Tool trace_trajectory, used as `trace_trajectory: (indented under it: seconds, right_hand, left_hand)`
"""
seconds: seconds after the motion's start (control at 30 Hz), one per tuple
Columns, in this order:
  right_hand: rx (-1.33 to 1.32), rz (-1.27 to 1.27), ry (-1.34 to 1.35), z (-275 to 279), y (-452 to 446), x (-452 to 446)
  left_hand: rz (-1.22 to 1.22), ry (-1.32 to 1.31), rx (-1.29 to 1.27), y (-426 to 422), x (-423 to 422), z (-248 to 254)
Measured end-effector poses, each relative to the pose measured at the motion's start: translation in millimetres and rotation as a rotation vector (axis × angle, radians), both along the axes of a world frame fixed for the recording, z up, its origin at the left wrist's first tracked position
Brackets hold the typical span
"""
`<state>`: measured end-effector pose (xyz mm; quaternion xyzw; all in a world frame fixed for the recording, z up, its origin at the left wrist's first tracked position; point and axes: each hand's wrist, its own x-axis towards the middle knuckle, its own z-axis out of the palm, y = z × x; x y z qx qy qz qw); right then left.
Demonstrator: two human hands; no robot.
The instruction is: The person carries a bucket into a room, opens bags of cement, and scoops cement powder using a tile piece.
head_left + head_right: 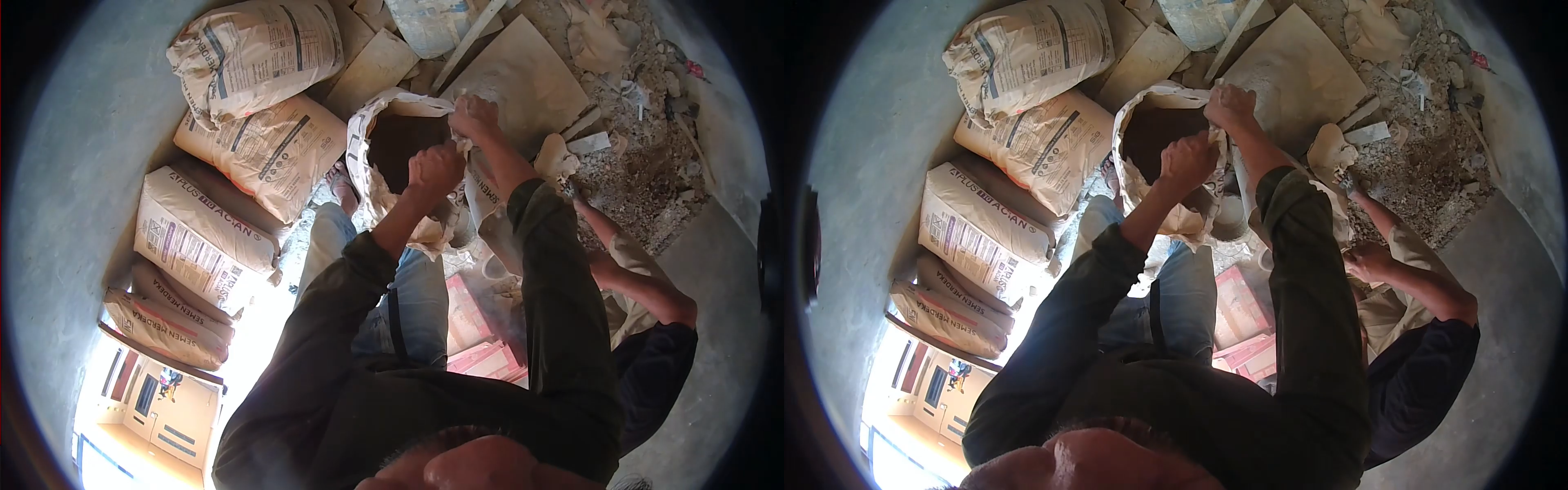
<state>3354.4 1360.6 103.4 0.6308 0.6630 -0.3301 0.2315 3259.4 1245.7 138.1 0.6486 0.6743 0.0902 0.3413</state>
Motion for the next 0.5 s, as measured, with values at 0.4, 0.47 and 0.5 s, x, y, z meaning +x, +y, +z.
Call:
trace_trajectory:
  seconds: [0.4, 0.47, 0.5]
  right_hand:
    - [-0.006, -0.081, 0.046, -21, -8, -2]
    - [0.003, -0.087, 0.053, -25, -10, -2]
    - [0.006, -0.088, 0.052, -27, -9, -2]
  left_hand:
    - [-0.066, -0.109, -0.069, -25, -1, 3]
    - [-0.017, -0.099, -0.065, -29, -1, 4]
    - [-0.016, -0.098, -0.065, -30, -1, 6]
